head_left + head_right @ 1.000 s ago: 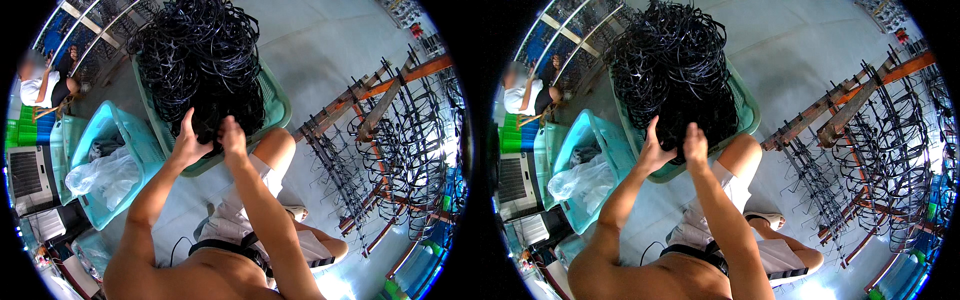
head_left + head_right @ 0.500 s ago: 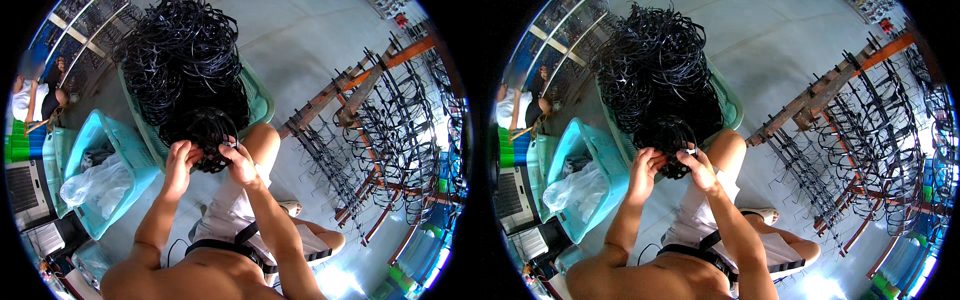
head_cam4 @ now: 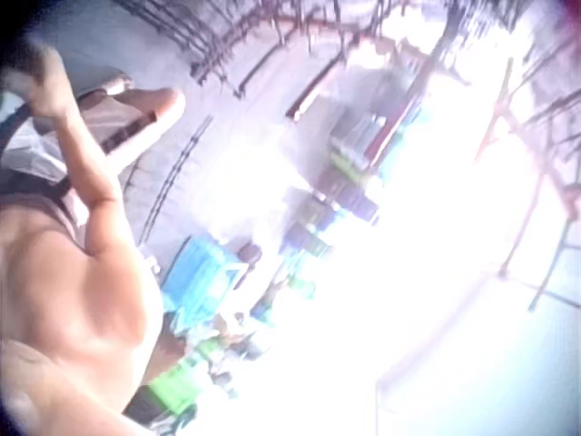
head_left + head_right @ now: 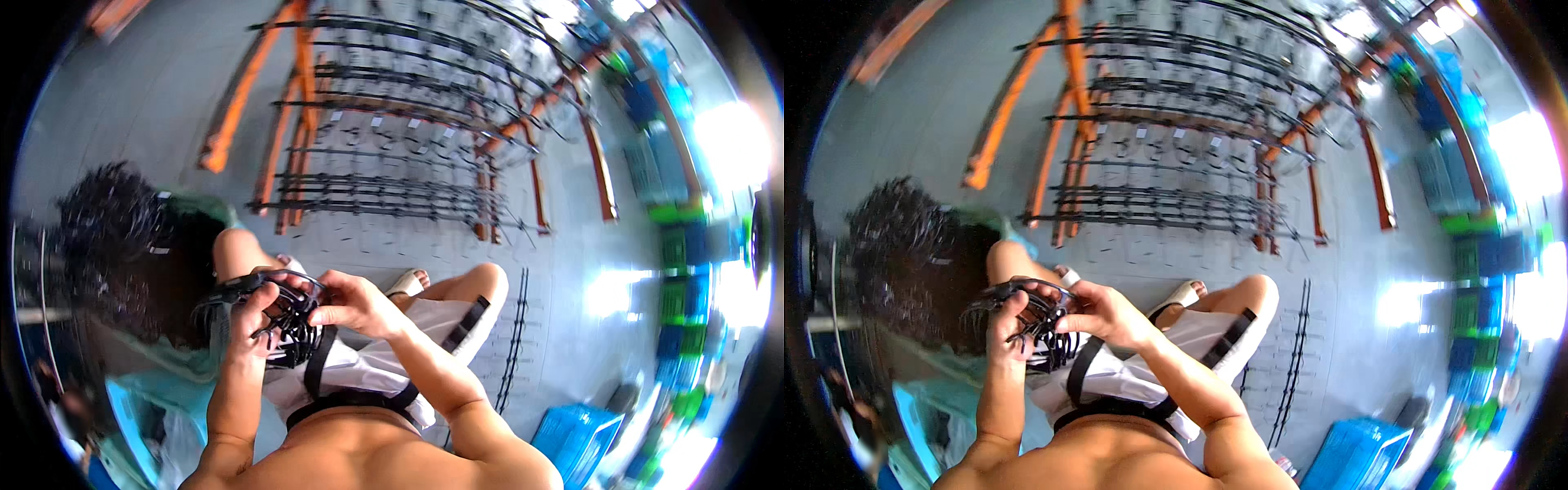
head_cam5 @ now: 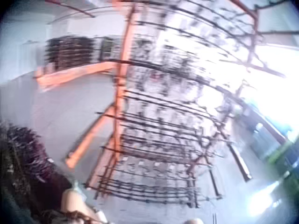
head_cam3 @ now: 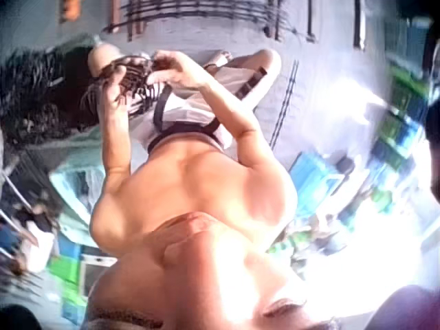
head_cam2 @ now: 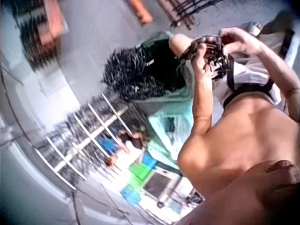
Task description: The person sits on a low stool and repeatedly picks up black cables from a green basket, untangles them, and hangs them on a metal rack. The person handles the cables one at a time and places them on the rack in front of them.
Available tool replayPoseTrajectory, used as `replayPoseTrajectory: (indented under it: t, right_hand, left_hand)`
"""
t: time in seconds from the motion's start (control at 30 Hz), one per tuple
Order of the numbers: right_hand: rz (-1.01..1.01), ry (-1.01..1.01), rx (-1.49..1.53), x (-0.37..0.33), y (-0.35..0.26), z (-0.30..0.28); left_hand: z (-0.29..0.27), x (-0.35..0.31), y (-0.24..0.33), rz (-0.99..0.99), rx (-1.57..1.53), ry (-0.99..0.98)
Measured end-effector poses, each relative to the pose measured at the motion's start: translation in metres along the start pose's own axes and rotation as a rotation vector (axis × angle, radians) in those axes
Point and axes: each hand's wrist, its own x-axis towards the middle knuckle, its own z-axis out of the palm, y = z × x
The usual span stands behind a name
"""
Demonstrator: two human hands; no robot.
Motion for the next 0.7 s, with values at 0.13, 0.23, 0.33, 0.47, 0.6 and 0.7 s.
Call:
replayPoseTrajectory:
  t: [0.13,0.23,0.33,0.47,0.6,0.7]
  right_hand:
    - [-0.246,0.227,0.442,-0.099,-0.006,-0.057]
    - [-0.556,0.575,0.508,-0.194,-0.018,-0.115]
    - [-0.882,0.897,0.325,-0.263,-0.058,-0.151]
    - [-0.766,1.126,0.094,-0.255,-0.073,-0.155]
    - [-0.641,0.740,0.374,-0.185,-0.036,-0.111]
    - [-0.425,0.538,0.358,-0.141,-0.023,-0.080]
  left_hand:
    - [0.051,0.035,-0.068,-0.156,-0.025,-0.380]
    - [0.088,0.054,-0.107,-0.245,-0.077,-0.514]
    - [0.098,0.073,-0.144,-0.200,0.197,-0.581]
    - [0.111,0.072,-0.163,-0.081,0.600,-0.610]
    - [0.137,0.062,-0.154,0.342,1.105,-0.682]
    - [0.107,0.048,-0.145,0.428,1.128,-0.550]
